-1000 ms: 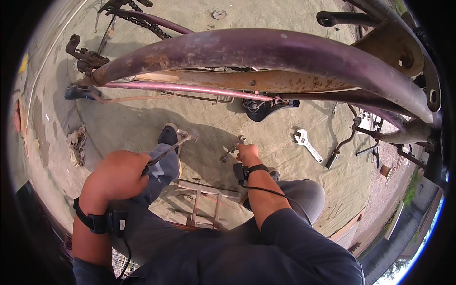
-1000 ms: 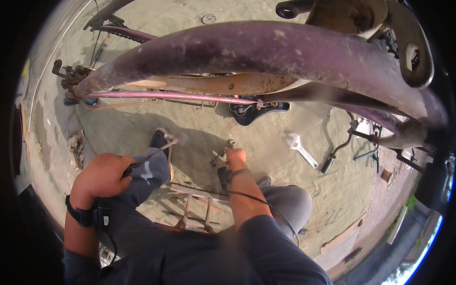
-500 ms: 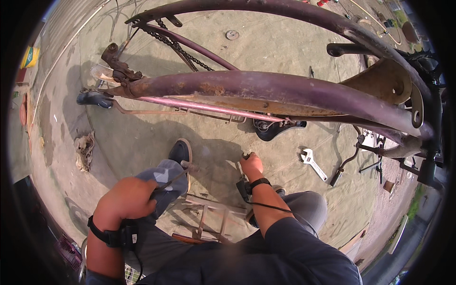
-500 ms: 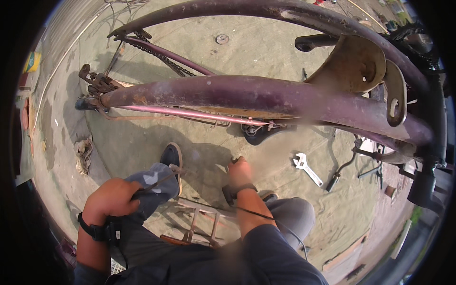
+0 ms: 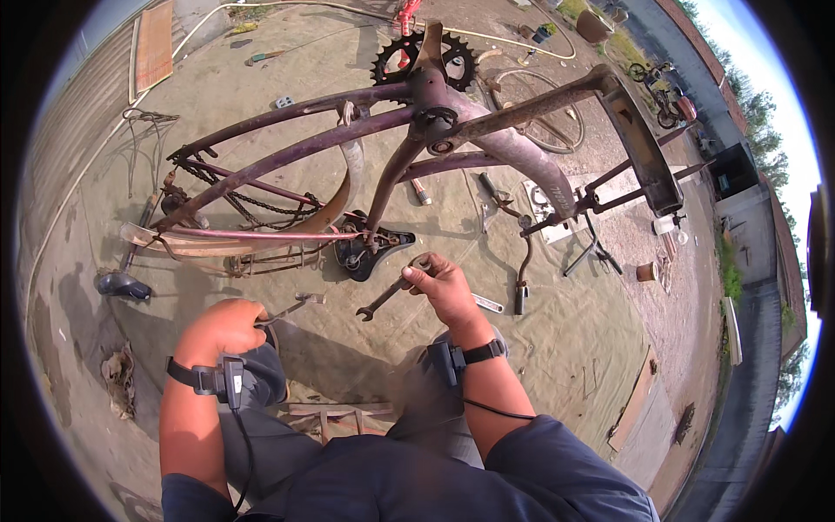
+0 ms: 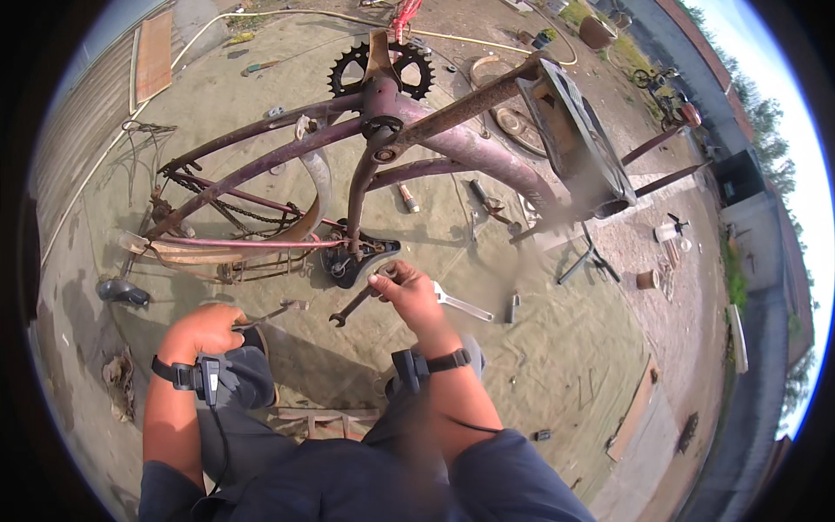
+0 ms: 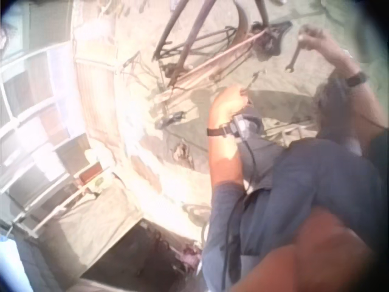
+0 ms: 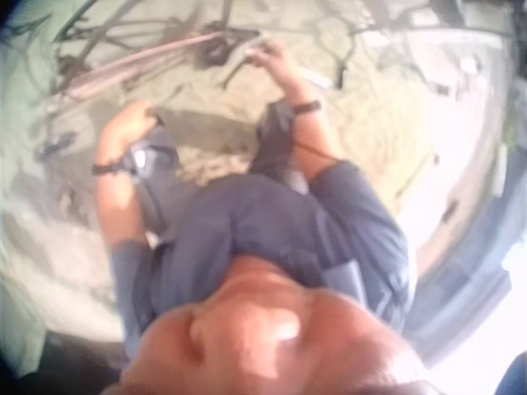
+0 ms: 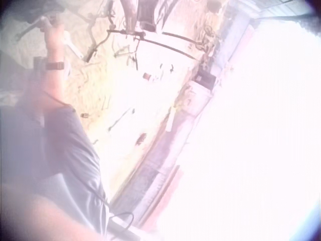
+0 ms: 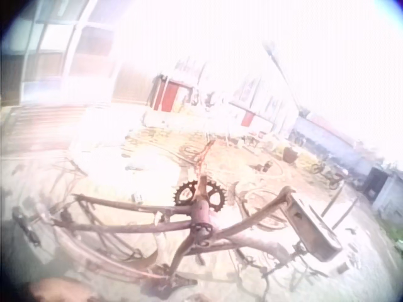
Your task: The person removes a bicycle pedal from the crank arm using a wrench and a hammer, then attempts to reattach it. The person uses a wrench to loosen the pedal and a hammer to tap the pedal and crank arm during removal and reattachment.
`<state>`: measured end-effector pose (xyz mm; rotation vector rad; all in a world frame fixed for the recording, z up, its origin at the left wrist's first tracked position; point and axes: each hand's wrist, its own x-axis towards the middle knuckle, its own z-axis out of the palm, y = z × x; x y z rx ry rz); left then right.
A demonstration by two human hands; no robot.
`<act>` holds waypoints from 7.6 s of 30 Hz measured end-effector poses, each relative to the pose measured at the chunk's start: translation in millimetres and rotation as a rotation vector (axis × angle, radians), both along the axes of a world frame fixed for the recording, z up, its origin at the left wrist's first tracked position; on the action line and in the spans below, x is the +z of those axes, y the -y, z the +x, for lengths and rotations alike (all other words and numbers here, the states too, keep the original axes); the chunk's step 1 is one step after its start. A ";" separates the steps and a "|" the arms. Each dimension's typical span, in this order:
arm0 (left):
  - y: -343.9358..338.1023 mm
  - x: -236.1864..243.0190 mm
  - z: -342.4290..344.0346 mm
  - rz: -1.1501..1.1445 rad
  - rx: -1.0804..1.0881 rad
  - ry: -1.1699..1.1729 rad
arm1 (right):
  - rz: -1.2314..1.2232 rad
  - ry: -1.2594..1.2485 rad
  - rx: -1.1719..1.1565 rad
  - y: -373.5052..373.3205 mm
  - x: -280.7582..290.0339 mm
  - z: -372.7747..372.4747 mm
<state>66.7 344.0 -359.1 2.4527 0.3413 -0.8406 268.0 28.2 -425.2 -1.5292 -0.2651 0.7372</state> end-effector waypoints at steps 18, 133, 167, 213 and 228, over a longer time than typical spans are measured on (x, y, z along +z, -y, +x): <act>94.5 -49.5 -52.7 0.039 -0.079 0.024 | 0.414 0.371 -0.421 80.5 271.9 15.8; 136.6 -167.9 -52.0 0.002 -0.150 -0.324 | -0.111 -0.072 0.046 -1.6 73.7 -12.7; 129.7 -179.1 -51.5 -0.182 0.238 -0.183 | 0.128 -0.241 0.021 -4.3 57.8 -15.1; 130.7 -172.3 -48.5 -0.158 0.248 -0.200 | 0.105 -0.216 -0.024 -7.1 64.7 -19.4; 127.6 -184.9 -52.4 -0.120 0.174 -0.175 | 0.111 -0.205 -0.024 -7.3 59.7 -19.2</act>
